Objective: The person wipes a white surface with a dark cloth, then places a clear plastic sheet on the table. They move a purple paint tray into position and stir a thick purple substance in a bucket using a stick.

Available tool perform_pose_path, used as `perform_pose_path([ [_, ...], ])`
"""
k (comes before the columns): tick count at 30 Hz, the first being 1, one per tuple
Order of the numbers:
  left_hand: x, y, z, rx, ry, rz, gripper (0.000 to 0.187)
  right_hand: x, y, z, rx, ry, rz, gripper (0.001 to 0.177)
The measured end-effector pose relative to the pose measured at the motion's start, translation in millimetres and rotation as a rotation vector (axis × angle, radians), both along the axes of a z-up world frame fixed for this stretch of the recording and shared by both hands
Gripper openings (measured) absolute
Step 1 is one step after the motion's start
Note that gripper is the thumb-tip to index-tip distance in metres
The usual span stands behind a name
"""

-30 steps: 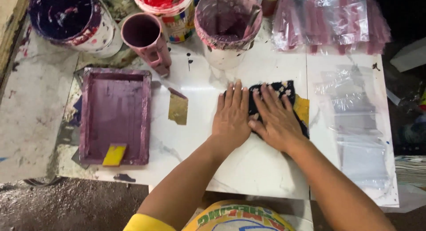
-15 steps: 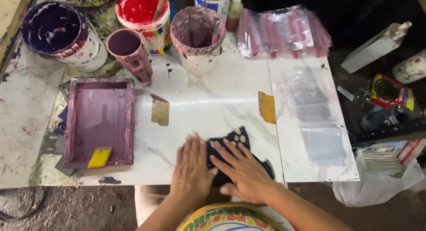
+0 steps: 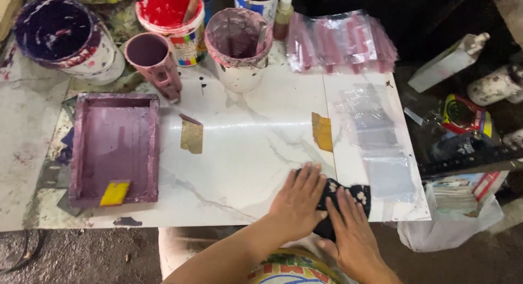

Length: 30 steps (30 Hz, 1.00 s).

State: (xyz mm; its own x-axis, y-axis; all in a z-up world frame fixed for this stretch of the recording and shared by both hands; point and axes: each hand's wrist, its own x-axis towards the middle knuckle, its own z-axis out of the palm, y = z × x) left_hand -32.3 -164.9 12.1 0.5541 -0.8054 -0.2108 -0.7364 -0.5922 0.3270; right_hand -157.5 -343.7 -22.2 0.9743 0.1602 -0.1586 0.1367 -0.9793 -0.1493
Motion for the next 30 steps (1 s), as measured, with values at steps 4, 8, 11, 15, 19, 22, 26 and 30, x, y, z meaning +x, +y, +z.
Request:
perform_pose_path([
  [4, 0.8, -15.6, -2.9, -0.021, -0.02, -0.028, 0.079, -7.5, -7.7, -22.1, -0.1, -0.102, -0.066, 0.101],
  [8, 12.3, -22.9, 0.3, 0.003, 0.021, -0.045, 0.078, 14.4, -2.1, -11.8, 0.024, -0.212, -0.135, 0.098],
  [11, 22.4, -17.2, -12.2, -0.056, -0.022, 0.008, 0.078, 37.3, 1.1, -9.2, 0.058, -0.216, -0.103, 0.102],
  [15, 12.7, 10.5, -22.5, -0.174, -0.052, 0.075, 0.079, 26.6, 22.7, -2.3, 0.009, -0.187, -0.011, 0.111],
  [19, -12.7, 30.2, -35.8, -0.236, -0.272, 0.05, 0.078, 1.8, 32.9, 14.0, 0.047, -0.052, 0.023, 0.108],
  [22, -14.1, 17.4, -21.5, -0.252, -0.219, 0.028, 0.08, -14.9, 22.8, 4.6, 0.028, -0.072, 0.034, 0.103],
  [26, -19.1, -4.7, -20.7, -0.099, -0.046, -0.134, 0.078, -42.2, 8.8, -21.7, -0.056, -0.213, -0.07, 0.101],
  [30, -23.1, -18.5, -32.1, -0.14, -0.099, -0.155, 0.08, -49.2, 3.6, -35.7, -0.17, -0.23, -0.19, 0.11],
])
